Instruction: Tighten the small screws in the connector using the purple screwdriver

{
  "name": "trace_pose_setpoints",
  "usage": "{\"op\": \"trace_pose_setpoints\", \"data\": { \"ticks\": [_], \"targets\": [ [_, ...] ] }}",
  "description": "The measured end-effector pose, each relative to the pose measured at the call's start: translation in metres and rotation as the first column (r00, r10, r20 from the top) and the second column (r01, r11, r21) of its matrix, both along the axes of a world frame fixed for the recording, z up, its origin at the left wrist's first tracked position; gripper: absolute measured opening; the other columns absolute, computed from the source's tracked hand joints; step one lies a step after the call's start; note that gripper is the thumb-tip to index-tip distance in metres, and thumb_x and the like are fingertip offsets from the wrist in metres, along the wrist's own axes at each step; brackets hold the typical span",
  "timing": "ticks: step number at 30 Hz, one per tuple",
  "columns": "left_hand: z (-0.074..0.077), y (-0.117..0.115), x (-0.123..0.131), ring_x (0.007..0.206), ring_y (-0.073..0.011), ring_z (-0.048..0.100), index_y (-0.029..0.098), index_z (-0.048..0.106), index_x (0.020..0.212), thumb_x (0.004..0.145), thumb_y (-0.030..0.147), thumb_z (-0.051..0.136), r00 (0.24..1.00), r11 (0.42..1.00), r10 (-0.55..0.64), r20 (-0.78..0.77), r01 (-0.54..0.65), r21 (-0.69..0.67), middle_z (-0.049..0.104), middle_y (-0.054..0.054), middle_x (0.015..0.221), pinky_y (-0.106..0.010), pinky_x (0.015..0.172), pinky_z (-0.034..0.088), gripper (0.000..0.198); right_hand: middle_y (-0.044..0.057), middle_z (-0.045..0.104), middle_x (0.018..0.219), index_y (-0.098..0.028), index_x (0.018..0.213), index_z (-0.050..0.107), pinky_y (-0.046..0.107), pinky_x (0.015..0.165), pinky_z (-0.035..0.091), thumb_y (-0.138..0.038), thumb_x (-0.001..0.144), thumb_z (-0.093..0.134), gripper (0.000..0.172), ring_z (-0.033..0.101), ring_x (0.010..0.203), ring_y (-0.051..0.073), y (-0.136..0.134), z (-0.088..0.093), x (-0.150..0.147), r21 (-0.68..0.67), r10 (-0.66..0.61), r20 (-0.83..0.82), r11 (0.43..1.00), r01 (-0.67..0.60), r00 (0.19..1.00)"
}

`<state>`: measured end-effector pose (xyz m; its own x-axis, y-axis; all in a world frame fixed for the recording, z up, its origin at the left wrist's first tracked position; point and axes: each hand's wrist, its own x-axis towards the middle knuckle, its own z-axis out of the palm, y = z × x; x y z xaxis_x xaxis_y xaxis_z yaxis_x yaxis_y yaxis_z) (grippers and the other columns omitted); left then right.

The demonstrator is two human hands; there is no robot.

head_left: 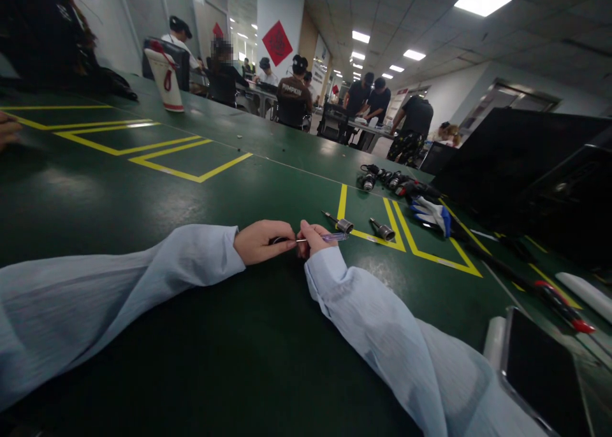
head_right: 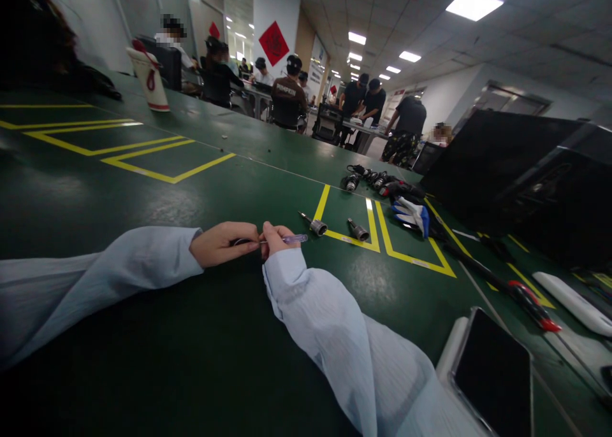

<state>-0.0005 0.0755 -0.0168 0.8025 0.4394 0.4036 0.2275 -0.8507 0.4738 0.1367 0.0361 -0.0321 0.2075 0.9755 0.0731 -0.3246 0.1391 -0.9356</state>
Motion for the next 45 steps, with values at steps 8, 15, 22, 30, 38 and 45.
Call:
{"op": "trace_pose_setpoints", "data": {
  "ticks": [8,15,22,30,38,45],
  "targets": [
    [0.002,0.036,-0.011,0.058,-0.0133,0.052,0.016,0.061,0.075,0.084,0.031,0.042,0.917,0.823,0.291,-0.275,-0.093,0.561,0.056,-0.003,0.065,-0.024,0.053,0.033,0.026,-0.008,0.052,0.038,-0.016,0.056,0.052,0.016,0.036,0.037,-0.040,0.062,0.065,0.028,0.044,0.032,0.004,0.013,-0.005,0.005,-0.014,-0.166,0.037,0.986,0.167,0.985],
    [0.005,0.040,-0.002,0.058,-0.0156,0.053,0.017,0.059,0.067,0.081,0.036,0.046,0.879,0.612,0.367,-0.305,0.019,0.791,0.057,-0.005,0.065,-0.029,0.054,0.031,0.027,-0.001,0.064,0.056,-0.015,0.068,0.060,0.021,0.054,0.046,-0.026,0.060,0.064,0.014,0.057,0.050,0.009,0.021,-0.017,0.002,0.053,-0.188,0.095,0.982,0.184,0.978],
    [0.006,0.037,-0.001,0.058,-0.0156,0.051,0.016,0.059,0.065,0.082,0.036,0.047,0.916,0.551,0.310,-0.256,0.046,0.833,0.057,-0.005,0.065,-0.030,0.056,0.030,0.028,0.003,0.067,0.070,-0.016,0.074,0.064,0.025,0.062,0.046,-0.029,0.059,0.064,0.020,0.061,0.063,0.014,0.030,-0.022,0.008,-0.019,-0.157,0.161,0.987,0.162,0.974],
    [0.013,0.026,0.000,0.068,-0.0203,0.053,0.016,0.061,0.081,0.085,0.036,0.040,0.882,0.517,0.409,-0.234,-0.013,0.856,0.058,-0.009,0.076,-0.034,0.062,0.033,0.030,0.003,0.068,0.071,-0.017,0.074,0.066,0.028,0.070,0.047,-0.027,0.059,0.063,0.018,0.062,0.069,0.015,0.039,-0.028,0.011,-0.005,-0.117,0.108,0.993,0.118,0.987],
    [-0.004,0.055,-0.019,0.077,-0.0199,0.054,0.014,0.054,0.092,0.078,0.040,0.042,0.884,0.827,0.467,0.037,-0.451,0.337,0.057,-0.007,0.083,-0.032,0.069,0.042,0.032,-0.001,0.060,0.045,-0.015,0.055,0.063,0.025,0.049,0.048,-0.029,0.066,0.058,0.018,0.056,0.043,0.011,0.024,-0.011,0.006,-0.006,0.017,0.000,1.000,-0.017,1.000],
    [-0.007,0.025,-0.026,0.088,-0.0210,0.054,0.015,0.049,0.100,0.076,0.034,0.046,0.880,0.866,0.469,0.076,-0.475,0.156,0.055,-0.009,0.097,-0.035,0.078,0.044,0.031,0.002,0.066,0.061,-0.015,0.068,0.065,0.028,0.063,0.051,-0.033,0.068,0.059,0.019,0.062,0.058,0.014,0.031,-0.019,0.006,0.077,0.012,0.146,0.997,-0.023,0.989]
  ]
}}
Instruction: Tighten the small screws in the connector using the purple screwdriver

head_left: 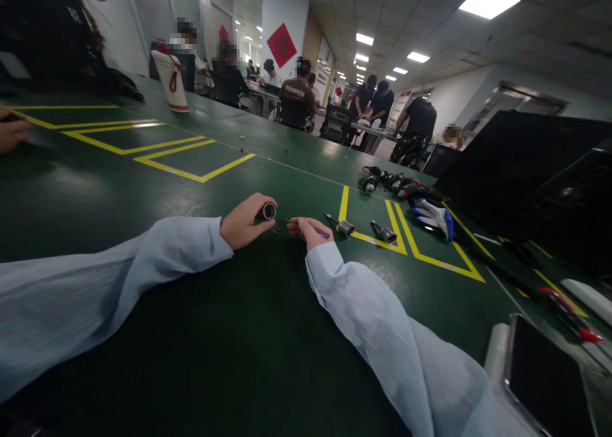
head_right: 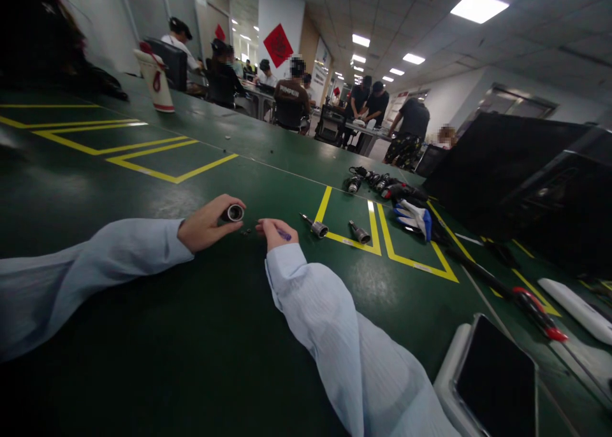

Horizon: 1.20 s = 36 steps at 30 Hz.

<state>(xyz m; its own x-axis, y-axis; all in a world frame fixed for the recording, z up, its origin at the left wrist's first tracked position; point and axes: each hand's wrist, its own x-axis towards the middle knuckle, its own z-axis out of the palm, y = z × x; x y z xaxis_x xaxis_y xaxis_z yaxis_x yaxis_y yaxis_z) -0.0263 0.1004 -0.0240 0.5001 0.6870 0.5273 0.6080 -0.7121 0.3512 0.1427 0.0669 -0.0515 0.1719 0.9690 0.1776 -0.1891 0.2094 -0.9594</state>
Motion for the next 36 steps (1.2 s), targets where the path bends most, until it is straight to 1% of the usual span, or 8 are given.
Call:
{"op": "trace_pose_setpoints", "data": {
  "ticks": [4,8,14,19,22,29,32,36],
  "targets": [
    [0.005,-0.018,-0.001,0.090,-0.0236,0.054,0.016,0.050,0.099,0.079,0.039,0.045,0.987,0.974,0.154,0.041,-0.159,0.159,0.059,-0.009,0.096,-0.038,0.082,0.042,0.031,0.004,0.068,0.085,-0.017,0.086,0.064,0.028,0.079,0.048,-0.035,0.074,0.055,0.023,0.062,0.081,0.016,0.012,-0.002,-0.002,0.166,0.018,0.388,0.982,-0.088,0.921],
    [0.009,-0.016,-0.008,0.093,-0.0248,0.054,0.019,0.052,0.100,0.080,0.041,0.047,0.959,0.934,0.252,0.126,-0.276,0.228,0.061,-0.008,0.098,-0.040,0.085,0.039,0.030,0.004,0.066,0.094,-0.020,0.097,0.059,0.032,0.080,0.047,-0.034,0.082,0.046,0.024,0.061,0.087,0.017,0.003,0.006,-0.010,0.150,0.088,0.764,0.939,-0.309,0.639],
    [0.006,-0.006,-0.012,0.081,-0.0192,0.056,0.015,0.054,0.102,0.076,0.039,0.054,0.891,0.943,0.311,0.331,-0.332,0.008,0.059,-0.006,0.099,-0.032,0.070,0.046,0.035,0.009,0.061,0.116,-0.017,0.101,0.055,0.037,0.098,0.039,-0.025,0.079,0.054,0.023,0.052,0.115,0.022,-0.050,0.014,-0.030,0.099,0.093,0.955,0.797,-0.596,0.282],
    [0.004,-0.002,-0.009,0.082,-0.0187,0.057,0.015,0.054,0.099,0.070,0.035,0.059,0.854,0.957,0.287,0.434,-0.240,-0.162,0.059,-0.007,0.097,-0.032,0.074,0.048,0.036,0.009,0.060,0.118,-0.015,0.103,0.055,0.033,0.097,0.040,-0.024,0.080,0.051,0.024,0.052,0.115,0.022,-0.096,0.025,-0.034,0.097,0.089,0.965,0.757,-0.647,0.248],
    [0.004,-0.003,-0.007,0.086,-0.0206,0.058,0.015,0.054,0.098,0.067,0.035,0.060,0.850,0.964,0.247,0.466,-0.165,-0.210,0.059,-0.008,0.098,-0.035,0.077,0.049,0.038,0.009,0.063,0.112,-0.015,0.102,0.057,0.034,0.093,0.044,-0.024,0.080,0.050,0.025,0.057,0.107,0.023,-0.109,0.031,-0.031,0.111,0.139,0.943,0.725,-0.680,0.303],
    [0.003,-0.027,-0.009,0.089,-0.0231,0.059,0.014,0.057,0.094,0.057,0.031,0.066,0.816,0.924,0.223,0.533,-0.003,-0.382,0.060,-0.008,0.097,-0.039,0.082,0.049,0.042,0.006,0.069,0.072,-0.015,0.081,0.067,0.026,0.062,0.051,-0.044,0.082,0.045,0.037,0.063,0.063,0.013,-0.093,0.033,-0.014,0.081,0.267,0.246,0.952,-0.294,0.932],
    [0.005,-0.045,-0.008,0.087,-0.0219,0.060,0.014,0.057,0.094,0.055,0.028,0.068,0.796,0.886,0.245,0.553,0.048,-0.461,0.061,-0.007,0.096,-0.040,0.085,0.048,0.043,-0.002,0.052,0.038,-0.016,0.051,0.060,0.020,0.038,0.038,-0.052,0.074,0.053,0.044,0.044,0.033,0.007,-0.079,0.027,-0.011,-0.166,0.193,0.129,0.971,-0.170,0.973],
    [0.006,-0.058,-0.004,0.082,-0.0202,0.063,0.014,0.059,0.095,0.058,0.023,0.067,0.754,0.816,0.263,0.602,0.160,-0.556,0.065,-0.005,0.089,-0.040,0.084,0.048,0.039,-0.004,0.048,0.033,-0.016,0.046,0.058,0.018,0.034,0.031,-0.053,0.068,0.059,0.043,0.038,0.029,0.004,-0.076,0.025,-0.017,-0.213,0.246,0.138,0.953,-0.213,0.960]
  ]
}}
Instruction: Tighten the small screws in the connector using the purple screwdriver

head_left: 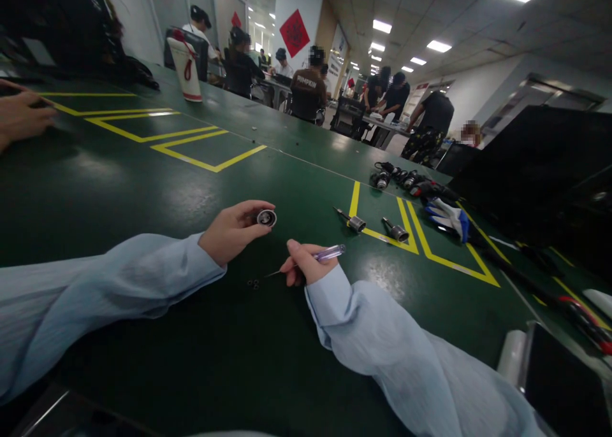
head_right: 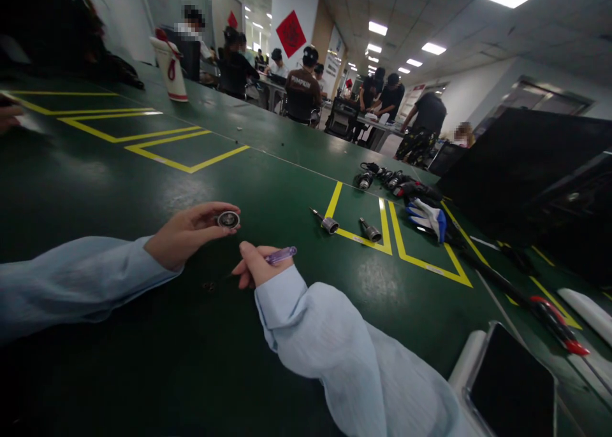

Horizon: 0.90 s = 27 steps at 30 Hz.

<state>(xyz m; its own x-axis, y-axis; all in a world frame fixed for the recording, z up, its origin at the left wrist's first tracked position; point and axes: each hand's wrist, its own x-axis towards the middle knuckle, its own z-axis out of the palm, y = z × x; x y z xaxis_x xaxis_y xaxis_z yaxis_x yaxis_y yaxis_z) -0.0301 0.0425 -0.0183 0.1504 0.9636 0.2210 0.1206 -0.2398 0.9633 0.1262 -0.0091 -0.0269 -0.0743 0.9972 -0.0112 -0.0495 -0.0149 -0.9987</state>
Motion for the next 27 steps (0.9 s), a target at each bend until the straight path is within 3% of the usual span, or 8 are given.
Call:
{"op": "trace_pose_setpoints", "data": {
  "ticks": [4,8,15,20,25,27],
  "targets": [
    [-0.0025,0.0017,0.0031,0.083,-0.0199,0.064,0.015,0.062,0.091,0.057,0.020,0.067,0.999,0.999,-0.023,0.044,0.025,-0.033,0.068,-0.004,0.086,-0.039,0.086,0.047,0.035,-0.004,0.051,0.037,-0.016,0.050,0.060,0.018,0.037,0.035,-0.053,0.068,0.060,0.041,0.043,0.033,0.005,-0.0042,-0.0003,-0.0047,0.048,0.094,0.046,0.994,-0.096,0.995],
    [-0.0041,0.0056,0.0031,0.083,-0.0196,0.064,0.014,0.061,0.091,0.056,0.020,0.067,0.999,0.998,-0.035,0.014,0.035,-0.044,0.068,-0.004,0.086,-0.039,0.088,0.046,0.036,-0.005,0.051,0.038,-0.016,0.051,0.060,0.018,0.037,0.034,-0.052,0.070,0.059,0.041,0.042,0.033,0.005,-0.0040,-0.0034,-0.0043,0.046,0.111,0.088,0.992,-0.116,0.990],
    [-0.0036,0.0031,0.0026,0.082,-0.0204,0.065,0.015,0.062,0.091,0.056,0.019,0.065,0.997,0.995,-0.076,-0.020,0.075,-0.064,0.070,-0.003,0.081,-0.038,0.084,0.049,0.036,-0.005,0.047,0.035,-0.017,0.049,0.058,0.019,0.035,0.029,-0.046,0.076,0.051,0.040,0.038,0.031,0.005,-0.0054,-0.0030,-0.0076,0.065,0.051,0.245,0.995,-0.069,0.968],
    [-0.0043,0.0030,0.0027,0.081,-0.0199,0.065,0.016,0.064,0.087,0.054,0.017,0.066,0.997,0.994,-0.075,0.026,0.077,-0.072,0.070,-0.002,0.081,-0.037,0.083,0.050,0.033,-0.006,0.038,0.030,-0.020,0.040,0.052,0.020,0.034,0.026,-0.043,0.077,0.050,0.044,0.036,0.029,0.006,-0.0050,0.0009,-0.0063,0.130,-0.035,0.430,0.991,-0.023,0.902],
    [-0.0019,0.0007,0.0036,0.078,-0.0200,0.066,0.016,0.064,0.087,0.054,0.016,0.065,0.996,0.992,-0.072,0.054,0.078,-0.104,0.070,-0.002,0.079,-0.035,0.077,0.052,0.032,-0.006,0.042,0.032,-0.018,0.045,0.053,0.019,0.033,0.027,-0.054,0.072,0.054,0.045,0.036,0.028,0.005,-0.0035,-0.0004,-0.0078,0.022,-0.010,0.198,1.000,0.006,0.980],
    [-0.0013,-0.0004,0.0040,0.079,-0.0209,0.065,0.016,0.064,0.088,0.055,0.018,0.065,0.997,0.990,-0.058,0.048,0.064,-0.128,0.070,-0.002,0.078,-0.035,0.076,0.052,0.033,-0.005,0.045,0.034,-0.017,0.048,0.055,0.018,0.034,0.029,-0.056,0.071,0.053,0.046,0.036,0.030,0.005,-0.0023,-0.0001,-0.0063,0.042,-0.045,0.090,0.998,0.041,0.995]
  ]
}}
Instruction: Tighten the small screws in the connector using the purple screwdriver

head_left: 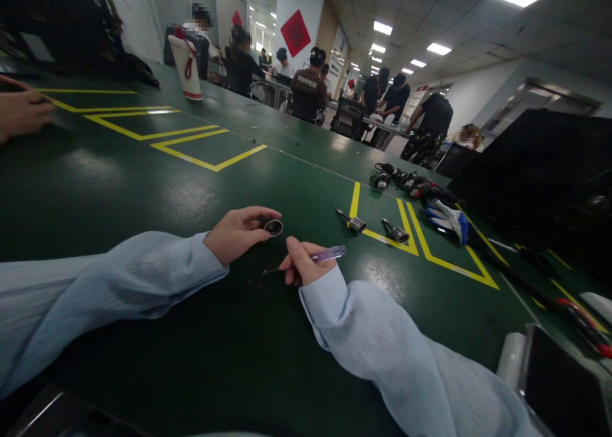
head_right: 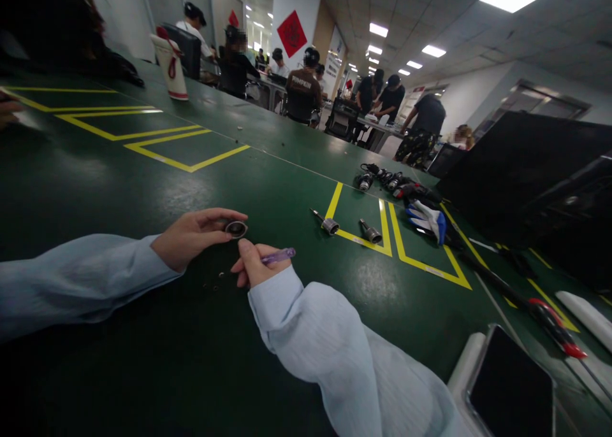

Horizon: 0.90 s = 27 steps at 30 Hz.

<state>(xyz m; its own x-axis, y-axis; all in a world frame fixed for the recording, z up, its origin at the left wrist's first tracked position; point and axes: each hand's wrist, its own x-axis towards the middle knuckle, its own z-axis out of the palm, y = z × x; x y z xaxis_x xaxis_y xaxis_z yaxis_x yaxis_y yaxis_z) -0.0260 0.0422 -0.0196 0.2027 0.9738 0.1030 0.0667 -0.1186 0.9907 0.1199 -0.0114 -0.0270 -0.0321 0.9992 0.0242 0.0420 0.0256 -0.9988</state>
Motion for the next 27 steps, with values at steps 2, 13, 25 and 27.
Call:
{"op": "trace_pose_setpoints", "data": {
  "ticks": [2,13,25,27],
  "targets": [
    [0.000,0.000,0.000,0.080,-0.0217,0.065,0.016,0.063,0.089,0.055,0.018,0.065,1.000,1.000,0.005,-0.009,-0.005,-0.017,0.070,-0.002,0.078,-0.036,0.077,0.052,0.034,-0.004,0.049,0.038,-0.017,0.052,0.057,0.019,0.037,0.034,-0.055,0.074,0.051,0.044,0.040,0.033,0.006,0.002,0.000,0.003,0.073,-0.045,-0.063,0.996,0.049,0.997],
    [0.003,-0.002,0.002,0.082,-0.0215,0.066,0.014,0.064,0.088,0.053,0.020,0.068,0.999,1.000,-0.004,-0.038,0.003,-0.011,0.071,-0.004,0.082,-0.040,0.086,0.049,0.036,0.005,0.066,0.067,-0.017,0.071,0.068,0.028,0.062,0.050,-0.036,0.077,0.054,0.025,0.061,0.061,0.014,0.019,-0.018,0.008,0.382,-0.124,0.129,0.922,0.066,0.984],
    [-0.001,-0.004,0.003,0.081,-0.0224,0.066,0.012,0.064,0.090,0.055,0.024,0.067,0.999,0.998,0.008,-0.051,-0.004,0.061,0.071,-0.006,0.080,-0.037,0.081,0.051,0.037,0.006,0.066,0.067,-0.016,0.071,0.068,0.026,0.058,0.050,-0.032,0.078,0.053,0.024,0.060,0.060,0.014,0.023,-0.021,0.006,0.488,-0.129,0.205,0.873,0.013,0.970],
    [-0.002,-0.004,0.003,0.080,-0.0220,0.066,0.013,0.065,0.087,0.055,0.023,0.066,0.999,0.997,0.019,-0.051,-0.015,0.080,0.071,-0.006,0.078,-0.037,0.081,0.051,0.033,0.005,0.066,0.066,-0.016,0.071,0.069,0.025,0.058,0.049,-0.031,0.078,0.053,0.022,0.060,0.060,0.014,0.022,-0.020,0.006,0.499,-0.127,0.220,0.867,0.000,0.967]
  ]
}}
